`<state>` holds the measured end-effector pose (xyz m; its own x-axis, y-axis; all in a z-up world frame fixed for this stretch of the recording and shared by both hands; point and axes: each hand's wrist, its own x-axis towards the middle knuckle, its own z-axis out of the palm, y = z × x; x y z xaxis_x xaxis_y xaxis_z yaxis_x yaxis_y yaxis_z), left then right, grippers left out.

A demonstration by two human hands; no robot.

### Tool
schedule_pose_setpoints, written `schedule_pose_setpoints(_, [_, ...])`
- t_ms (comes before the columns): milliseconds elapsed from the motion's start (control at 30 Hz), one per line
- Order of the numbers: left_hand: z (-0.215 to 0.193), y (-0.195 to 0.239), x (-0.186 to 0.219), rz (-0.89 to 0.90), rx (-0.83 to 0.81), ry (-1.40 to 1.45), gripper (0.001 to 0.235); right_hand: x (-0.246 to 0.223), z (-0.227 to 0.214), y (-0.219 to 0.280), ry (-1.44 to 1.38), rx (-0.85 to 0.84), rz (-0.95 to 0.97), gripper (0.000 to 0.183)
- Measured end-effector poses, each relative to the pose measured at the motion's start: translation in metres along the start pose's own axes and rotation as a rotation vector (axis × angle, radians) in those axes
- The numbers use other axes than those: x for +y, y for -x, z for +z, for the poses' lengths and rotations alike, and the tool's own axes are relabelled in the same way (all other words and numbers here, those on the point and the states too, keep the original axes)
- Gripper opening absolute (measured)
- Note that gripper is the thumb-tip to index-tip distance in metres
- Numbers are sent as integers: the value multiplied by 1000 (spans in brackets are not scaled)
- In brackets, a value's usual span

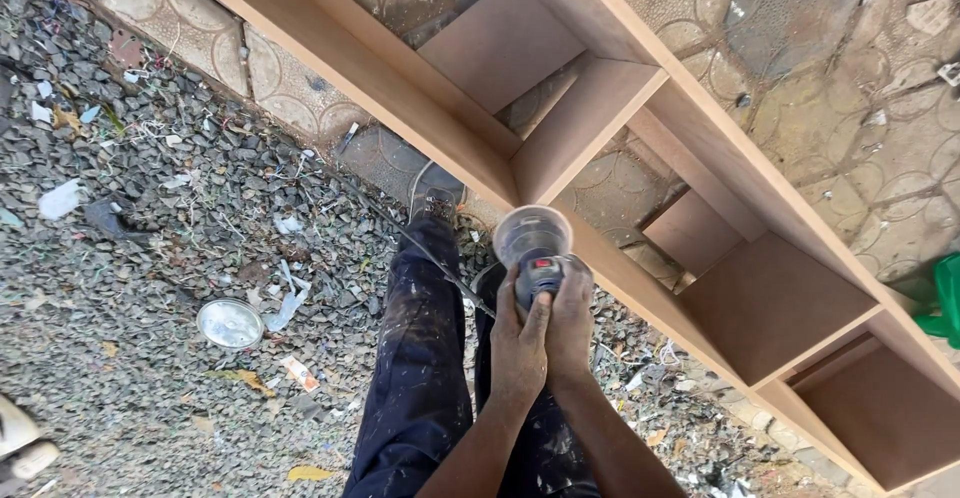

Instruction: The person sands the various shelves and edges of a wooden shelving unit using a power sander.

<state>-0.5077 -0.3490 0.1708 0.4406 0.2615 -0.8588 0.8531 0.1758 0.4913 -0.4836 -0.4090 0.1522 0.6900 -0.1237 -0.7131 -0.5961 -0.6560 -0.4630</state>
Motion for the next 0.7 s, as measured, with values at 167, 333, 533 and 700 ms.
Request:
schedule_pose_setpoints(167, [-22,-24,11,-46,27,-65,66,-3,42,-19,-69,81,3,54])
schedule_pose_setpoints(333, [-77,-76,10,131,206,-77,32,-76,91,-44,-38,-82,-94,52])
schedule_pose_setpoints(533, [-94,-72,33,165,54,-236,31,-109,90,-33,-264,-58,-7,54])
schedule_pose_setpoints(700, [-58,-40,39,-35,-186,-399,63,-39,59,-9,-458,186,321,45])
